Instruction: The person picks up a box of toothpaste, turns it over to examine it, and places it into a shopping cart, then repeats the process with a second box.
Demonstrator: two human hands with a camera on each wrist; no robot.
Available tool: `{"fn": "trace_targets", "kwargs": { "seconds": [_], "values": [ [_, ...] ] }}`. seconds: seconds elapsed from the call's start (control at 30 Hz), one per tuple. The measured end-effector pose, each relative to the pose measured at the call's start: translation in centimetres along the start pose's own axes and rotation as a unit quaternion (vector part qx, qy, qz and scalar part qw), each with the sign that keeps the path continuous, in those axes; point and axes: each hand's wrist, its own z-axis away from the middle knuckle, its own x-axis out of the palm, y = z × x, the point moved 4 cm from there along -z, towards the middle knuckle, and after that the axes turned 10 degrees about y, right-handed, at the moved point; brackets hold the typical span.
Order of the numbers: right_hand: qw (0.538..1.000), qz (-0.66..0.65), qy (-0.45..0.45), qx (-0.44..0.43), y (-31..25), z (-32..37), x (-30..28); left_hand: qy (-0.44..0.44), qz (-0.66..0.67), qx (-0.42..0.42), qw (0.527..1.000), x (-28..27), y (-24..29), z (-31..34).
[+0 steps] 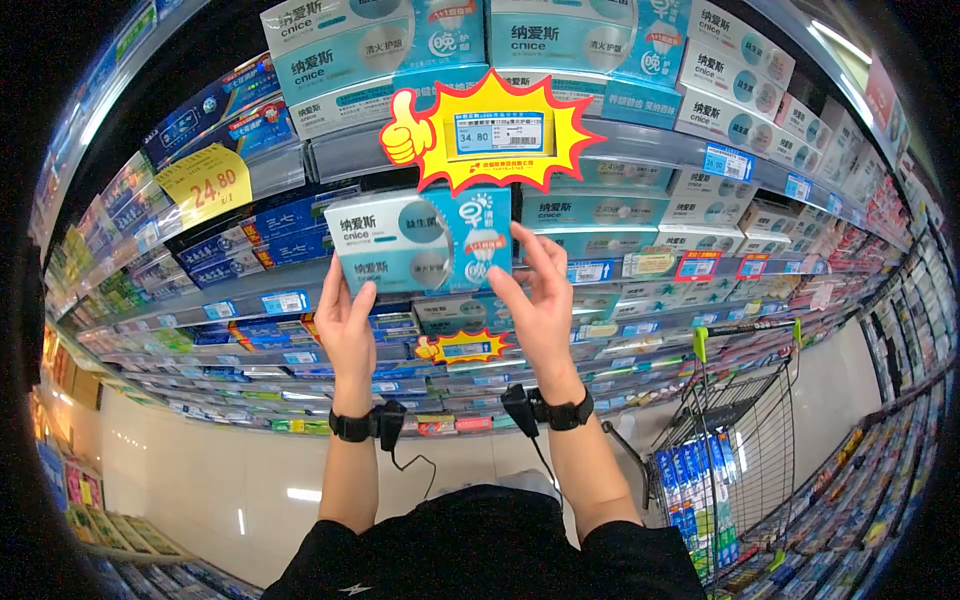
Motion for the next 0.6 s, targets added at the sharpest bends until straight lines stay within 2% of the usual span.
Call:
{"fn": "trace_targets", "kwargs": {
  "seconds": [0.07, 0.1, 0.17, 0.27, 0.43, 0.5, 0.6],
  "values": [
    [0.996, -0.084, 0.025, 0.030, 0.4, 1.3, -0.3, 0.009, 0.010, -0.015, 1.000, -0.6, 0.1, 1.2],
    [0.996, -0.084, 0.026, 0.029, 0.7, 2.1, -0.7, 0.019, 0.021, -0.031, 0.999, -1.0, 0.1, 2.0],
    [0.959, -0.224, -0.008, 0.173, 2.6, 3.8, -1.3, 0.022, 0.014, -0.034, 0.999, -1.5, 0.4, 3.7],
    [0.964, -0.194, -0.002, 0.181, 3.0, 6.5, -3.0, 0.051, 0.056, -0.142, 0.987, -2.3, 1.5, 6.1],
    [0.968, -0.190, 0.037, 0.159, 2.7, 8.5, -4.4, 0.033, 0.086, -0.199, 0.976, -3.3, 2.3, 8.5],
    [0.964, -0.196, 0.034, 0.175, 2.5, 8.9, -4.6, 0.055, 0.133, -0.244, 0.959, -3.4, 2.1, 9.1],
    [0.930, -0.256, -0.004, 0.265, 3.0, 9.6, -4.4, 0.083, 0.171, -0.274, 0.943, -4.2, 1.1, 9.3]
  ]
}}
